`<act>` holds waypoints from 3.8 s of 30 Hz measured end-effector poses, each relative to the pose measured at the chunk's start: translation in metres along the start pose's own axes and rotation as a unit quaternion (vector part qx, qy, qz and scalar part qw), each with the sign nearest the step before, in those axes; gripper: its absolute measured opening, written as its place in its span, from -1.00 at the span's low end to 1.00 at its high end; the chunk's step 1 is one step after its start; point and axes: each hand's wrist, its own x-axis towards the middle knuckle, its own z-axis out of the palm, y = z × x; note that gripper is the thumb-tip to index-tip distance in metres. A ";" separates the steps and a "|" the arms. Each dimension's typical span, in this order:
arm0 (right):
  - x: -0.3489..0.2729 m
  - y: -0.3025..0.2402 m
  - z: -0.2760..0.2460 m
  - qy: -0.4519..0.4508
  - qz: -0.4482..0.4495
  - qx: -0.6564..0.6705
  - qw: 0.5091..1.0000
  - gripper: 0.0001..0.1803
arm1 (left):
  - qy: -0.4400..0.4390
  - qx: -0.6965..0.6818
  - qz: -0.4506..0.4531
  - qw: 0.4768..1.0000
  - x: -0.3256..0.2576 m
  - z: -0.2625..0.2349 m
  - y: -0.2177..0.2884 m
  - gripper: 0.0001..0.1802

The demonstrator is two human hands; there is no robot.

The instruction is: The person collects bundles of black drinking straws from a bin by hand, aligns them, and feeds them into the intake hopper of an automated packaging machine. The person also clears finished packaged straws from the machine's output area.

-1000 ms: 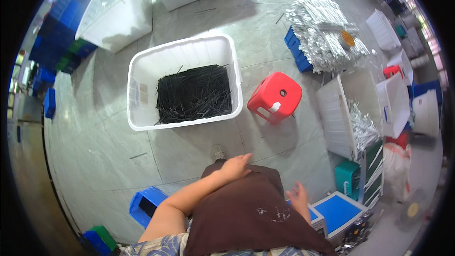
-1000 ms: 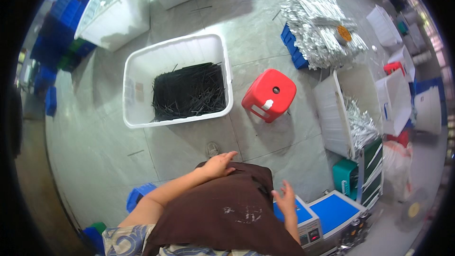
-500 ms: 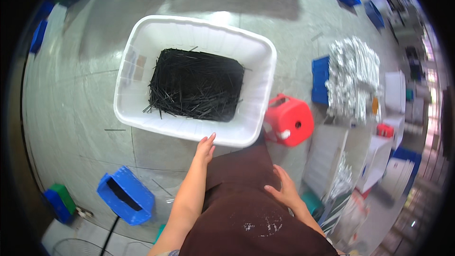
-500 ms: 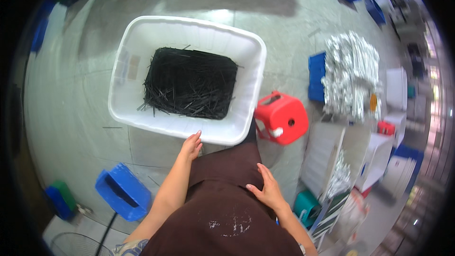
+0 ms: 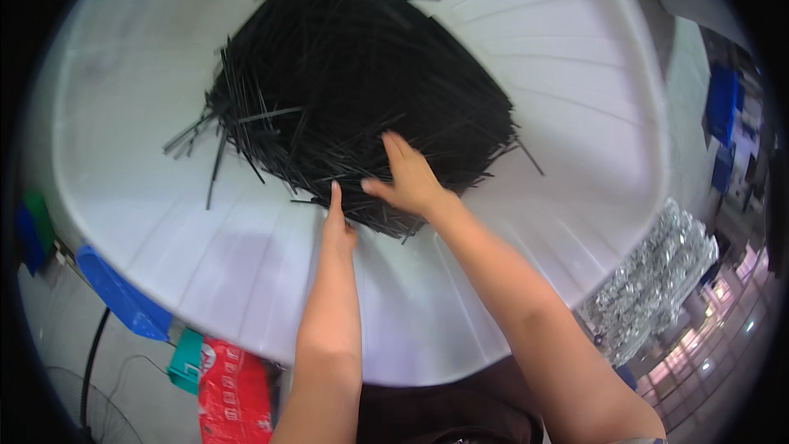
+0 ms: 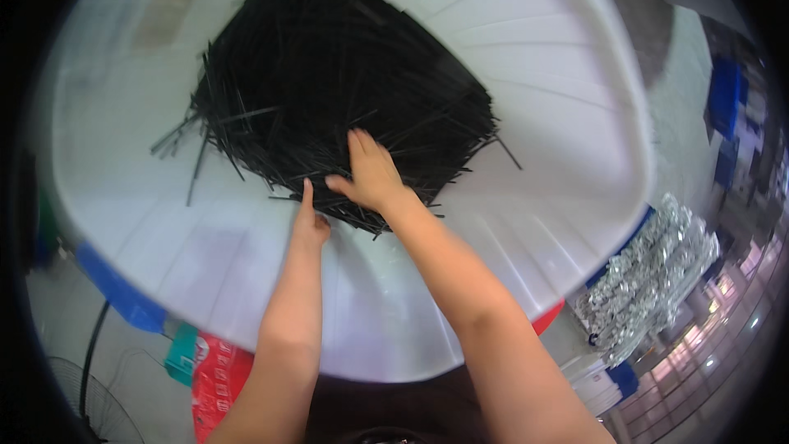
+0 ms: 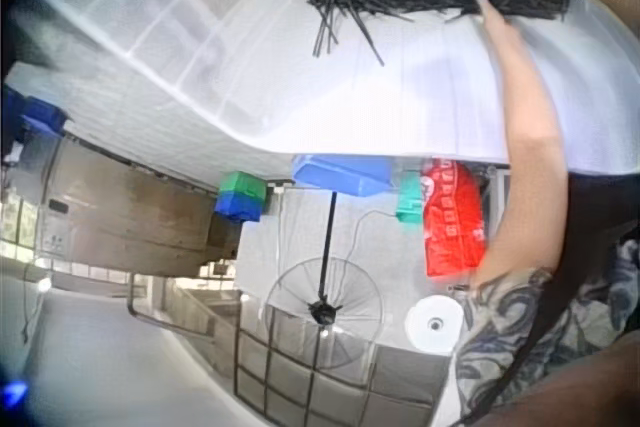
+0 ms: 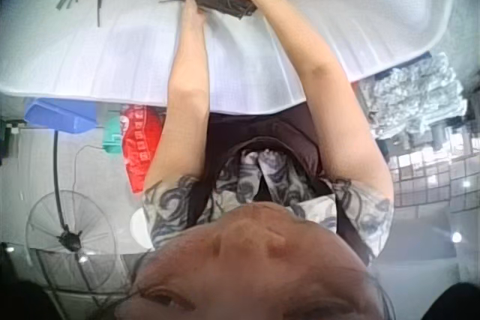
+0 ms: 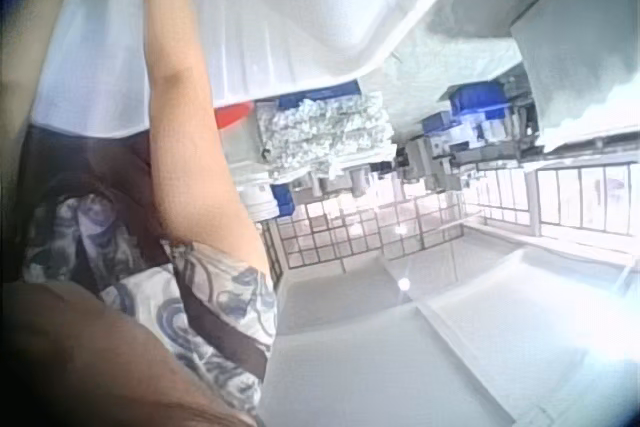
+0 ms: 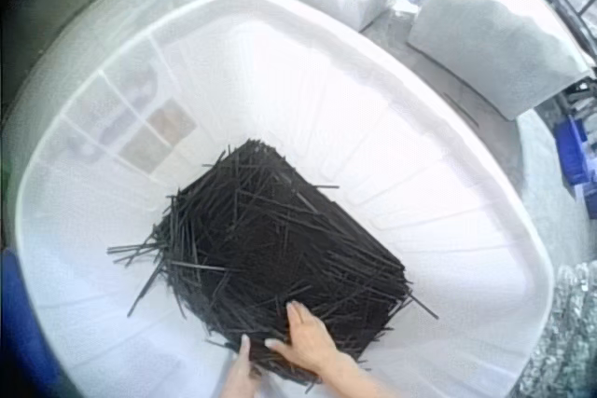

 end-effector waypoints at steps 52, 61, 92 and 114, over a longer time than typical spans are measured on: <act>0.161 0.036 0.031 -0.412 0.093 -0.152 0.894 0.06 | -0.049 -0.120 0.080 0.988 0.081 -0.016 -0.080 0.05; 0.129 0.062 0.029 -0.357 0.138 0.024 0.923 0.30 | -0.106 -0.185 0.198 0.957 0.073 -0.001 -0.092 -0.03; -0.034 0.060 -0.029 -0.108 0.180 0.628 0.749 -0.08 | -0.098 0.218 0.280 0.930 -0.061 0.066 -0.003 -0.13; -0.036 0.045 0.000 0.107 0.112 0.406 0.901 -0.05 | -0.239 0.204 0.199 0.928 -0.026 0.045 0.007 -0.32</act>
